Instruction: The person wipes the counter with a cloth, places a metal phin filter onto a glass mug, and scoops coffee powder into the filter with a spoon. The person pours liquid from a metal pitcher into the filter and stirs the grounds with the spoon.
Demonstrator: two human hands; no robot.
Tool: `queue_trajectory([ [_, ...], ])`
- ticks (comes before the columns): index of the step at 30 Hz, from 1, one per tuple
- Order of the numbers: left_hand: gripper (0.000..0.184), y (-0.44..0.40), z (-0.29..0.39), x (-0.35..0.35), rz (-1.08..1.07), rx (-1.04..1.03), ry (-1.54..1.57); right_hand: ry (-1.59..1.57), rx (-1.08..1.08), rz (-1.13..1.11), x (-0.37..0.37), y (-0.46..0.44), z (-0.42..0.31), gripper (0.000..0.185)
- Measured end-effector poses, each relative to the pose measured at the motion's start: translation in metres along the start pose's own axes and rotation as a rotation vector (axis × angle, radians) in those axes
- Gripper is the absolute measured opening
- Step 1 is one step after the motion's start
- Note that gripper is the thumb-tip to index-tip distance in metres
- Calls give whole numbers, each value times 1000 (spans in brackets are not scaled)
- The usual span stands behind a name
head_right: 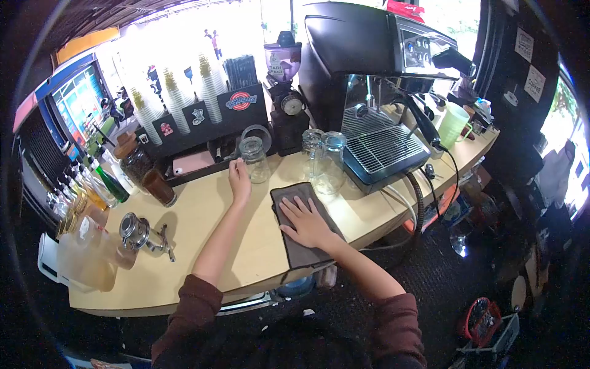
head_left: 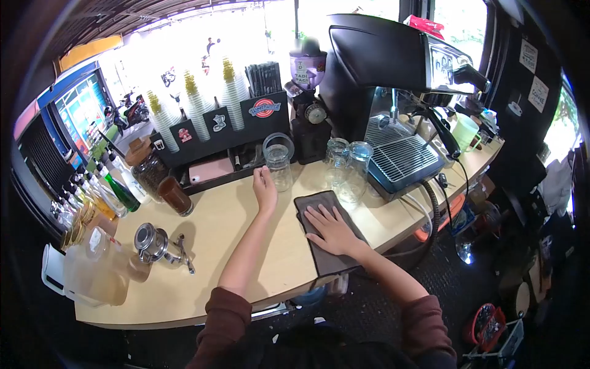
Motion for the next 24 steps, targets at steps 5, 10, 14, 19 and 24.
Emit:
queue_trajectory([
  [5, 31, 1, -13, -3, 46, -17, -84, -33, -20, -68, 8, 18, 11, 64],
  [10, 24, -2, -16, -1, 96, -77, -74, -46, -20, -51, 7, 19, 12, 65],
  [14, 18, 32, 60, 10, 332, -461, -284, -21, -28, -11, 6, 18, 13, 64],
  [19, 26, 56, 38, -108, -403, -217, -65, -25, -30, -6, 4, 19, 13, 64],
  [24, 28, 63, 17, -162, -545, 12, -95, -21, -49, -45, 3, 19, 15, 64],
])
Point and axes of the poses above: each hand's wrist, its own y-axis away from the middle knuckle, its own x-axis out of the back of the hand, z = x × y, the point moved 9 cm from there along -y, towards the middle knuckle, and after that the axes turned 2 degrees about x, right-handed, at the moved point
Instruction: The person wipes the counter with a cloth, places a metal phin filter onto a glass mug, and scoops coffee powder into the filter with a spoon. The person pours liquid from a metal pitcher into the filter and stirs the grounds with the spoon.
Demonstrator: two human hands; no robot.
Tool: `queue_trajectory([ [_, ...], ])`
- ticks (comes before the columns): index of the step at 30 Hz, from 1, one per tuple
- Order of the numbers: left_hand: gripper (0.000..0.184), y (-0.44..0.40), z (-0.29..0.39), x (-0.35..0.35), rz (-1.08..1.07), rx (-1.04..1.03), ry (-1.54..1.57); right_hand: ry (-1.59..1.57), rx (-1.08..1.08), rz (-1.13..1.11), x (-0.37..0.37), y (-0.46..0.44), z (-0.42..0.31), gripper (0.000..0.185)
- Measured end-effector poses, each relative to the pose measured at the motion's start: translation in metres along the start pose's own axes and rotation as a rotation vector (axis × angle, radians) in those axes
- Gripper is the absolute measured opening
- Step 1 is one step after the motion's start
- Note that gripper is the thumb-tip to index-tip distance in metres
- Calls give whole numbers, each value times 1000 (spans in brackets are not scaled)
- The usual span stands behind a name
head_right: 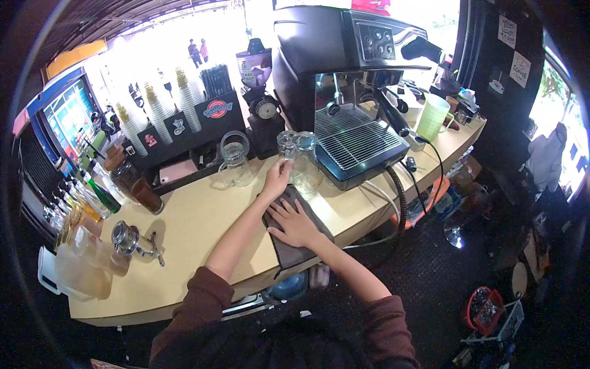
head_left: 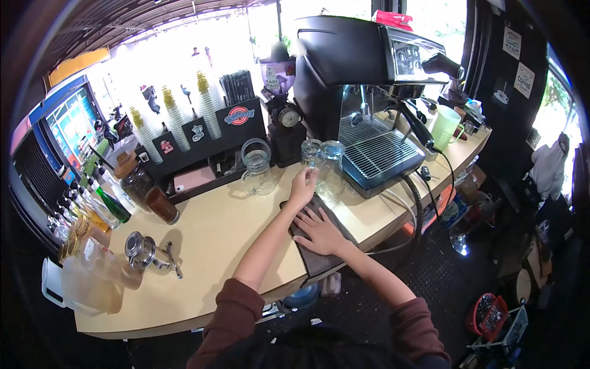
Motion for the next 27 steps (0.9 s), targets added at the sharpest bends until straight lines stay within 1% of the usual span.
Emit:
queue_trajectory([
  [2, 29, -5, 0, -3, -25, -10, 7, -10, 2, 6, -1, 0, 0, 64],
  [4, 28, -8, -10, -2, 9, 7, 14, -33, -8, 2, 1, 1, 0, 64],
  [6, 27, -6, -16, 13, 94, -3, 182, -6, 7, 14, 0, 0, -2, 62],
  [8, 26, 2, -23, 24, 89, 22, 195, 13, 11, 25, -3, -1, -3, 61],
  [10, 26, 16, -10, 41, 82, 62, 217, 27, 15, 37, -8, -9, -2, 59],
  [11, 27, 19, -3, 52, 83, 3, 239, 19, 2, 64, -9, -16, 0, 57],
  [12, 27, 22, -2, 61, 86, 10, 232, 8, -12, 90, -11, -25, 2, 55],
  [13, 23, 25, 8, 73, 98, -28, 253, 16, -40, 117, -13, -38, 5, 53],
  [14, 20, 29, 19, 84, 109, -68, 273, 12, -100, 138, -15, -53, 11, 52],
  [16, 19, 35, 30, 98, 89, -40, 267, 16, -212, 134, -22, -84, 28, 52],
  [18, 19, 39, 44, 112, 81, -105, 284, 53, -324, 71, -29, -112, 50, 52],
  [19, 18, 40, 47, 115, 66, -107, 319, -5, -387, 61, -28, -122, 58, 52],
  [20, 18, 42, 50, 118, 72, -108, 309, -25, -433, 68, -25, -128, 66, 54],
  [22, 18, 46, 53, 120, 79, -92, 346, 29, -538, -62, -27, -137, 85, 61],
  [23, 19, 48, 53, 121, 79, -92, 354, 26, -530, -61, -27, -145, 88, 61],
  [25, 20, 51, 56, 122, 81, -95, 336, 41, -879, 56, -22, -139, 118, 70],
  [26, 21, 51, 58, 122, 75, -94, 323, 37, -872, 57, -24, -145, 123, 70],
  [27, 22, 50, 58, 122, 81, -104, 325, 91, -892, -21, -25, -146, 125, 73],
])
Point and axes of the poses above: each hand's wrist, its own y-axis away from the middle knuckle, its own x-axis out of the back of the hand, z = x × y, the point moved 9 cm from there along -y, towards the middle knuckle, and after that the axes turned 2 degrees about x, right-handed, at the moved point
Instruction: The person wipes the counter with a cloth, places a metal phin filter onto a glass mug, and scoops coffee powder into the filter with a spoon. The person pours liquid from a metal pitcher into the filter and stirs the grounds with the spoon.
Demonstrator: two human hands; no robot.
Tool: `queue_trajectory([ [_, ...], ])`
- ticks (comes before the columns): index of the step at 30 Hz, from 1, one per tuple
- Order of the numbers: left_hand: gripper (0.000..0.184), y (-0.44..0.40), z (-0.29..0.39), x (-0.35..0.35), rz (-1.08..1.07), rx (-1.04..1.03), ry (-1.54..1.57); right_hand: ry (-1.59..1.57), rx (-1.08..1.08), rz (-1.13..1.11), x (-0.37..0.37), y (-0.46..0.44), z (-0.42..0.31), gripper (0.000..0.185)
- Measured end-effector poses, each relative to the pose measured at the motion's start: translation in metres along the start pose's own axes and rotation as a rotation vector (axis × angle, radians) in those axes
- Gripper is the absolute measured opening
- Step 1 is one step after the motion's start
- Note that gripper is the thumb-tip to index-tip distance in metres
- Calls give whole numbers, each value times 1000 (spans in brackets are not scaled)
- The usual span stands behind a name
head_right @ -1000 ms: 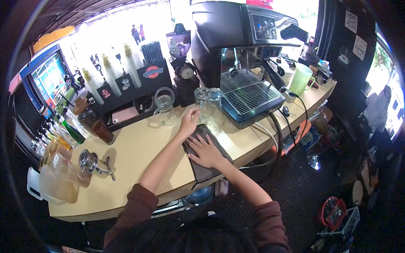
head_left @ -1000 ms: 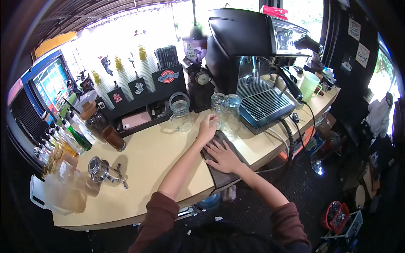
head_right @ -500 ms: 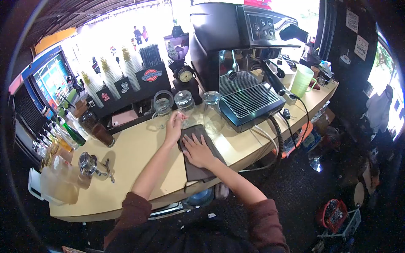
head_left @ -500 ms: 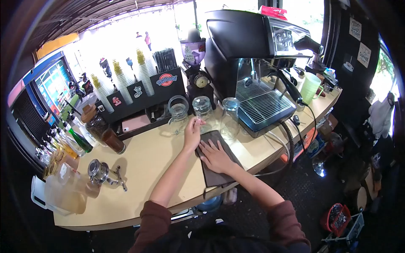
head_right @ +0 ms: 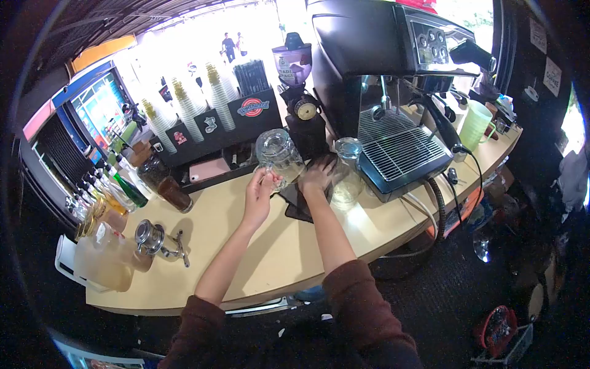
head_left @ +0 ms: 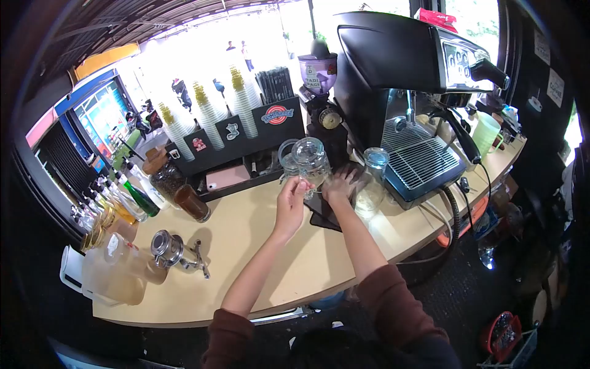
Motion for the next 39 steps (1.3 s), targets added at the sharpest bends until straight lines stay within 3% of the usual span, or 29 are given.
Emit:
queue_trajectory([
  [3, 22, 1, -1, -1, -15, 17, -80, 31, -12, -29, -5, 9, 1, 74],
  [6, 23, -3, 0, -7, -42, -8, -139, 7, 160, -4, -7, 33, -6, 71],
  [8, 23, -6, -9, -11, -44, -5, -117, 14, 464, 16, -1, 73, -23, 66],
  [9, 23, -8, -15, -13, -45, -6, -105, 21, 458, 16, 0, 84, -17, 66],
  [11, 23, -12, -25, -18, -58, -26, -107, 31, 698, 4, -2, 115, -22, 64],
  [16, 19, -20, -59, -23, 22, -26, -169, -89, 989, 35, 13, 170, 8, 62],
  [24, 19, -12, -68, -26, 130, -57, -328, -98, 1031, 37, 24, 189, 35, 60],
  [29, 20, -9, -92, -16, 213, 42, -268, -90, 1021, 46, 23, 189, 35, 60],
  [39, 23, -23, -91, -17, 198, -2, -384, -100, 1020, 49, 23, 189, 36, 61],
])
Point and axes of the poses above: each hand's wrist, its own y-axis away from the middle knuckle, its own x-axis out of the back of the hand, z = x × y, the point moved 9 cm from there along -y, towards the middle knuckle, and after that the axes turned 2 degrees about x, right-handed, at the moved point
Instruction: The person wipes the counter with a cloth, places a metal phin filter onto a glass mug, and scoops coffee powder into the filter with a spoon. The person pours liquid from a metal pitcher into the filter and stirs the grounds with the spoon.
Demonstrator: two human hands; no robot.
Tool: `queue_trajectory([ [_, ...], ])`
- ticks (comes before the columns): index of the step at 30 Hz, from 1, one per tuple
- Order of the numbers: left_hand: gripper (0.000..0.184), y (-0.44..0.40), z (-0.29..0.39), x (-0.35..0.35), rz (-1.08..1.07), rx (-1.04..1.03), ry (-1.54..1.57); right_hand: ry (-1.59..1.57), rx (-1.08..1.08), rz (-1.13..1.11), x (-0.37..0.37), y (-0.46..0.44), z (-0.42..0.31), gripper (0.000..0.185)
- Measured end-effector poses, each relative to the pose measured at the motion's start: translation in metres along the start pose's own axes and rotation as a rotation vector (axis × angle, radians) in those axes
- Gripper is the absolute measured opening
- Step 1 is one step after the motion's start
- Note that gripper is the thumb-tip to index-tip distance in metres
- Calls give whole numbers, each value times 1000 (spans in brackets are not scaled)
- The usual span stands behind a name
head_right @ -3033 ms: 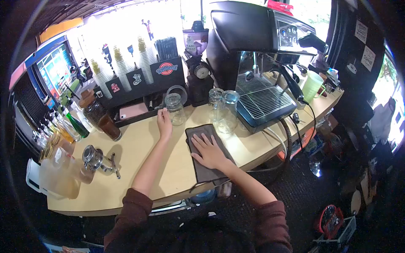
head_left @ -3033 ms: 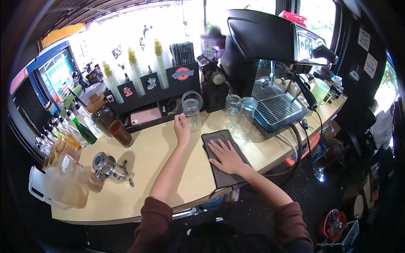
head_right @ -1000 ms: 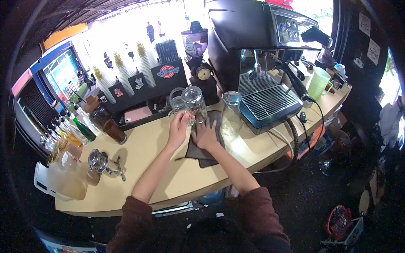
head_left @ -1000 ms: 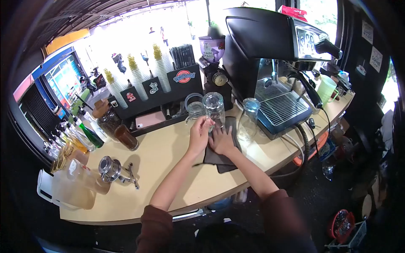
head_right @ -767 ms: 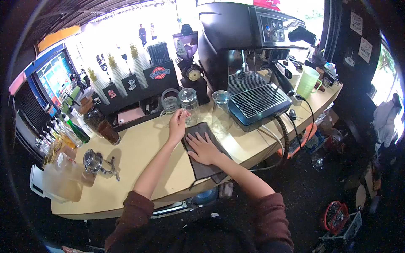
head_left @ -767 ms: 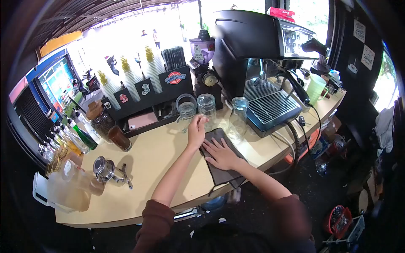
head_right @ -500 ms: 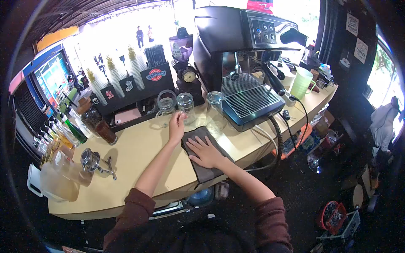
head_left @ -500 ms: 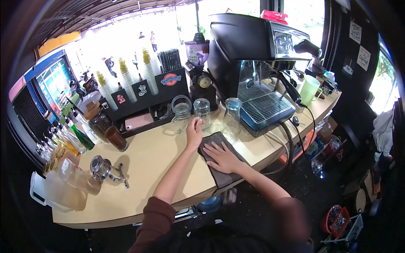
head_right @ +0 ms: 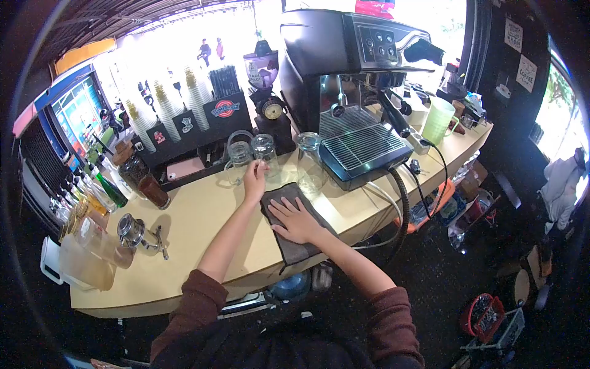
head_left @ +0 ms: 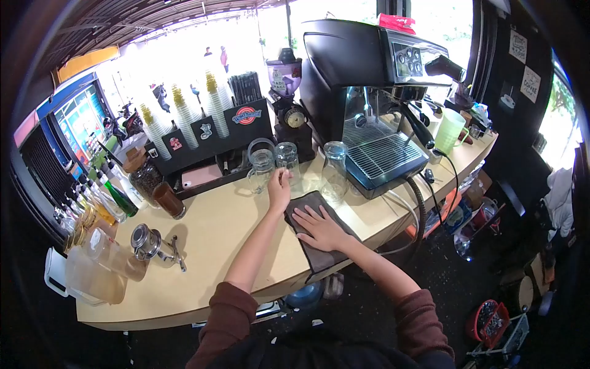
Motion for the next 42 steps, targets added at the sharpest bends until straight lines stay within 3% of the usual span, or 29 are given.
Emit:
queue_trajectory([
  [3, 20, 3, 0, -2, -47, 104, 81, -10, 1, 2, 0, 0, -1, 61],
  [5, 31, 12, 19, 14, 143, -68, -66, -7, -2, 5, 1, 0, 1, 61],
  [6, 31, 18, 28, 13, 139, -72, -66, -15, -8, 4, 1, 0, 1, 61],
  [8, 48, 39, 78, 12, 192, -299, -196, -29, -17, 7, 3, -2, -1, 61],
  [10, 61, 41, 93, -23, -42, -244, -55, 18, -67, -128, -5, -3, 3, 60],
  [15, 86, 30, 88, -100, -199, -119, 51, -76, -34, -77, -6, 2, 5, 59],
  [18, 88, 21, 65, -109, -291, 37, -78, -87, 15, 58, 2, 3, 2, 58],
  [20, 85, 20, 64, -101, -228, -19, -41, -64, -17, 25, 0, -1, 7, 60],
  [23, 77, 16, 78, -74, -166, -66, 119, -66, -254, -178, -9, -19, 42, 65],
  [25, 76, 18, 108, -50, -153, -56, 163, 54, -305, 27, 1, -36, 72, 66],
  [26, 75, 18, 120, -37, -140, -51, 215, 0, -323, -33, -9, -48, 94, 66],
  [27, 75, 17, 121, -27, -157, -57, 163, -47, -494, -181, -8, -51, 113, 65],
  [28, 75, 19, 127, -17, -157, -57, 156, -319, -610, 29, -2, -56, 133, 65],
  [30, 76, 25, 138, 2, -136, -78, 132, -64, -700, 179, 10, -53, 148, 69],
  [31, 79, 26, 129, 5, -176, 21, 118, -70, -701, 176, 4, -54, 145, 69],
  [33, 78, 27, 122, 11, -175, 25, 86, 110, -769, 145, 1, -45, 138, 74],
  [36, 77, 28, 114, 6, -171, 44, 87, 106, -701, 62, -1, -30, 133, 75],
  [38, 72, 26, 118, 4, -97, -99, 115, 111, -752, 139, 2, -26, 133, 73],
  [42, 72, 22, 100, -17, -123, -52, 88, 168, -625, 187, 2, -12, 105, 69],
])
Point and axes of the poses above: each hand's wrist, its own y-axis away from the middle knuckle, its own x-axis out of the back of the hand, z = x × y, the point moved 9 cm from there along -y, towards the middle knuckle, and after that the axes turned 2 degrees about x, right-handed, at the moved point
